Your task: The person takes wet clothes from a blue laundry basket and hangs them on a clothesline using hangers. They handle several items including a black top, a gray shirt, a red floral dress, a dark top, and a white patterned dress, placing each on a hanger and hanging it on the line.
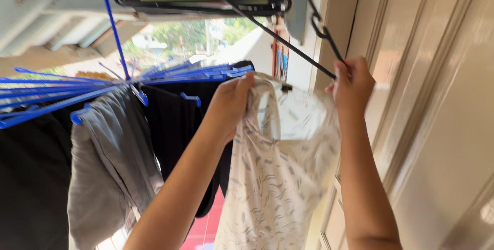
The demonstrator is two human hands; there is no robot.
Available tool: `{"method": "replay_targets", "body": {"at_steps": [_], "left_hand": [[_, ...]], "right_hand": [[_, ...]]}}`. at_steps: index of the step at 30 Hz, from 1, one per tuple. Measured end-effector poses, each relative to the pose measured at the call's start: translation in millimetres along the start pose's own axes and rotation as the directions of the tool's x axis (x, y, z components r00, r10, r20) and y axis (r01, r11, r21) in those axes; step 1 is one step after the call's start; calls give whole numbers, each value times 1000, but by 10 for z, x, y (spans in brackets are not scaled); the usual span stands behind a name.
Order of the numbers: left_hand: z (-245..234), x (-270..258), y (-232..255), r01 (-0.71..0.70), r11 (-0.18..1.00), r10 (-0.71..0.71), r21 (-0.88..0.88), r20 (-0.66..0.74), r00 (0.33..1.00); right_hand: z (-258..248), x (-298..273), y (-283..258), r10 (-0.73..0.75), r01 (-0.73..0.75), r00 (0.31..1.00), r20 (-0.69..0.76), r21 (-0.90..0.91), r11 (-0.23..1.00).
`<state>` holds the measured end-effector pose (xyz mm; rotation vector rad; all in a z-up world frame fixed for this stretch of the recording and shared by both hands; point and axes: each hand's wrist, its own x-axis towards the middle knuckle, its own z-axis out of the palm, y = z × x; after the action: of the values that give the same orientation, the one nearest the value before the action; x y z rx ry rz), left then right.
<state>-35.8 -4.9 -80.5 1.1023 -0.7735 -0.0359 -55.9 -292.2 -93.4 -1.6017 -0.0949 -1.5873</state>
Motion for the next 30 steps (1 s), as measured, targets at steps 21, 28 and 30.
{"method": "replay_targets", "body": {"at_steps": [21,28,30], "left_hand": [[-1741,-2898,-2615,180,637,137,749,-340,930],[-2034,-3400,-2203,192,550,59,813,-267,962],[-1848,-3464,-1918,145,555,-19,819,-162,987]], "right_hand": [[-2704,-4403,419,504,-518,855,-120,-165,839],[-2713,-4799,-89,440,-408,890,120,-222,885],[-2530,-4905,-222,447,-417,885,128,-205,885]]}}
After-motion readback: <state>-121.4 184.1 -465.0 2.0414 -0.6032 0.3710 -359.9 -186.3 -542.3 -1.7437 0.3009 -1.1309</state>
